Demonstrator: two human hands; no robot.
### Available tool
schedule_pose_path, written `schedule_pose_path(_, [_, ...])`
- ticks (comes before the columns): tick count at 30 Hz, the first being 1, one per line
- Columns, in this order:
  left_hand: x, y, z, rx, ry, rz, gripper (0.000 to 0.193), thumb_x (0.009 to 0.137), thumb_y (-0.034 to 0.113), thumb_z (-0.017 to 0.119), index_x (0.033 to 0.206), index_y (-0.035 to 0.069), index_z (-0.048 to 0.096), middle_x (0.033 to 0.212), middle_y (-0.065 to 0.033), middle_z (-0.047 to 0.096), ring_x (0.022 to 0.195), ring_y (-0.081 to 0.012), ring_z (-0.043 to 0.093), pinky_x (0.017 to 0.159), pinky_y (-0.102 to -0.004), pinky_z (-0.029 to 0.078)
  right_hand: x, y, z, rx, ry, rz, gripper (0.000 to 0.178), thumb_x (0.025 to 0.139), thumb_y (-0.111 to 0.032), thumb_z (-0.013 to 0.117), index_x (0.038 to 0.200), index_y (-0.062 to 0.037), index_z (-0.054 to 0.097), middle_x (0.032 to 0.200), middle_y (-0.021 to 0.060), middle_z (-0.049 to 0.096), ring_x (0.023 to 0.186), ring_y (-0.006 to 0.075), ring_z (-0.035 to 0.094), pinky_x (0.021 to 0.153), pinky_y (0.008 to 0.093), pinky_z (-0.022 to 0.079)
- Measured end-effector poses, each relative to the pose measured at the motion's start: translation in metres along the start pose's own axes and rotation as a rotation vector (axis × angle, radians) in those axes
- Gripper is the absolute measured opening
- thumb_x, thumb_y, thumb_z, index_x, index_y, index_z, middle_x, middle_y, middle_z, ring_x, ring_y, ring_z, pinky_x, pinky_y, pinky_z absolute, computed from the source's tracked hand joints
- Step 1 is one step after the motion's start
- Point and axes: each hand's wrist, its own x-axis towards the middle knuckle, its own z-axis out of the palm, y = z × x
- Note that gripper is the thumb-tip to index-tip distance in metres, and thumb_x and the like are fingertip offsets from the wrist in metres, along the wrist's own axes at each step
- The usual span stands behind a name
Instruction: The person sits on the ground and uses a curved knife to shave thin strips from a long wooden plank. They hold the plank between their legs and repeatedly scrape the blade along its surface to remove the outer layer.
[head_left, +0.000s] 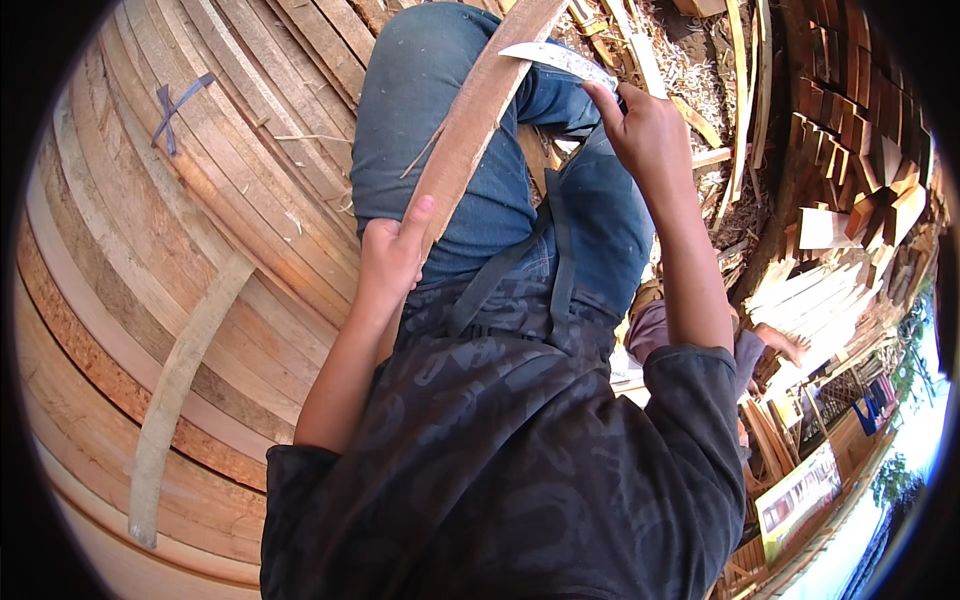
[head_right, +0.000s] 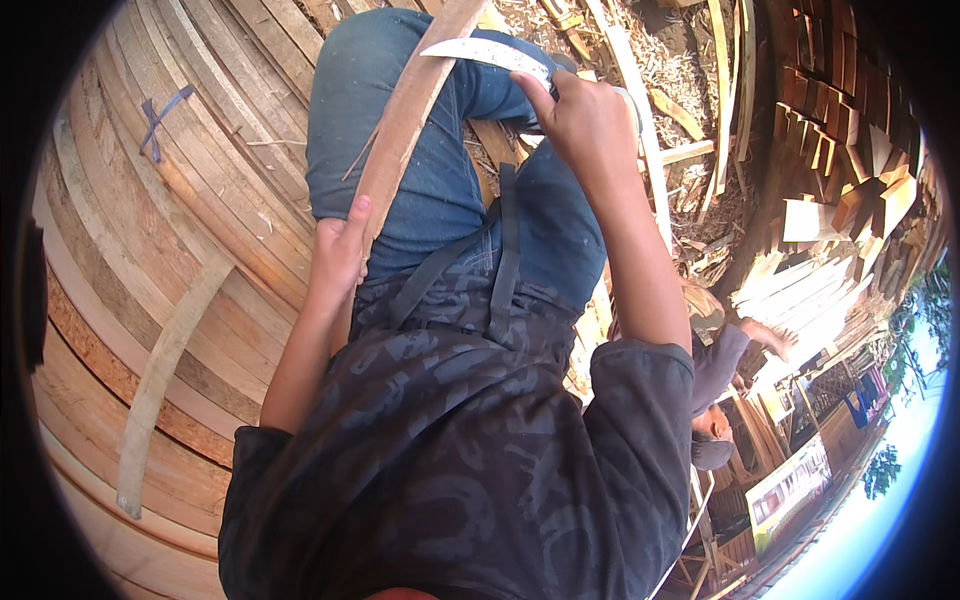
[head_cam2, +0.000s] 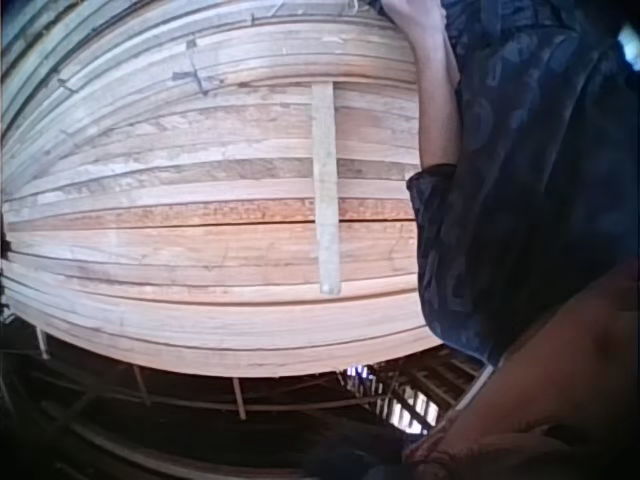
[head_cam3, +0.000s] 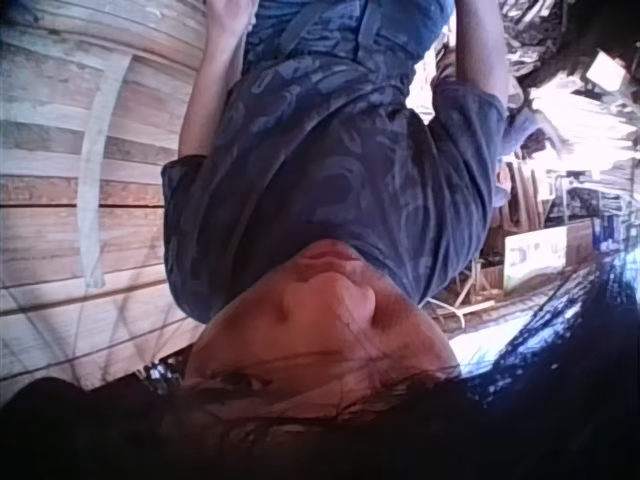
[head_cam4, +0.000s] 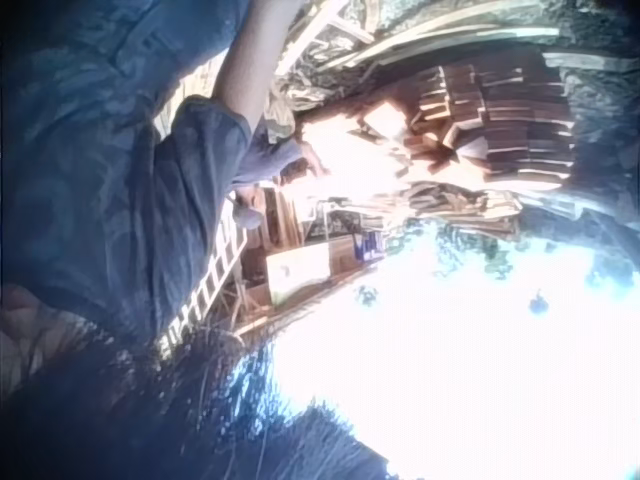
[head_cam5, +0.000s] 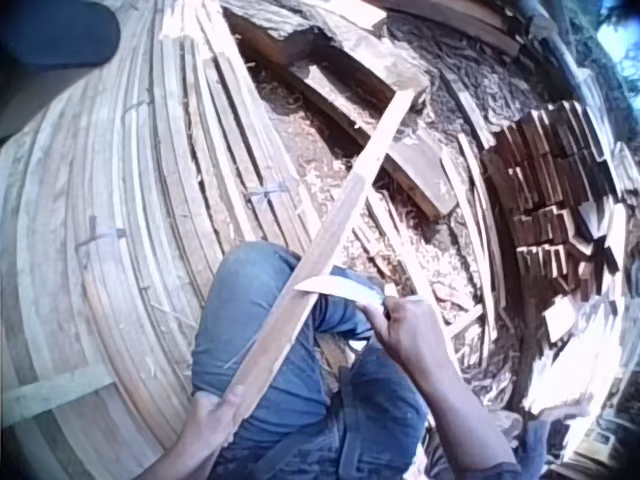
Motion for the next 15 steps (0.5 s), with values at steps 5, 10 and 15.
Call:
schedule_pose_path(5, [0.001, -0.004, 0.002, 0.019, 0.027, -0.003, 0.072, 0.090, 0.058, 0.061, 0.042, 0.007, 0.043, 0.038, -0.0022, 0.042, 0.032, -0.0121, 0.044, 0.032, -0.0273, 0.034, 0.025, 0.028, 0.006, -0.060, -0.020, 0.077, 0.069, 0.090, -0.064, 0.052, 0.066, -0.0001, 0.062, 0.059, 0.0216, 0.061, 0.059, 0.0402, 0.063, 0.056, 0.0463, 0.051])
schedule_pose_path(10, [0.001, -0.003, 0.002, 0.020, 0.023, 0.003, 0.072, 0.089, 0.058, 0.062, 0.043, 0.007, 0.043, 0.039, -0.0024, 0.042, 0.032, -0.0118, 0.045, 0.032, -0.0274, 0.034, 0.034, 0.034, 0.012, -0.114, 0.028, 0.207, 0.068, 0.090, -0.066, 0.048, 0.076, -0.0031, 0.069, 0.072, 0.0214, 0.066, 0.071, 0.0400, 0.066, 0.065, 0.0477, 0.053])
schedule_pose_path(15, [0.003, -0.007, 0.003, 0.014, 0.018, 0.021, 0.072, 0.089, 0.058, 0.062, 0.042, 0.007, 0.043, 0.039, -0.0025, 0.042, 0.032, -0.0121, 0.044, 0.032, -0.0275, 0.034, 0.039, 0.052, 0.013, -0.234, 0.141, 0.168, 0.071, 0.090, -0.069, 0.045, 0.083, -0.0026, 0.071, 0.077, 0.0225, 0.068, 0.078, 0.0396, 0.068, 0.071, 0.0470, 0.054])
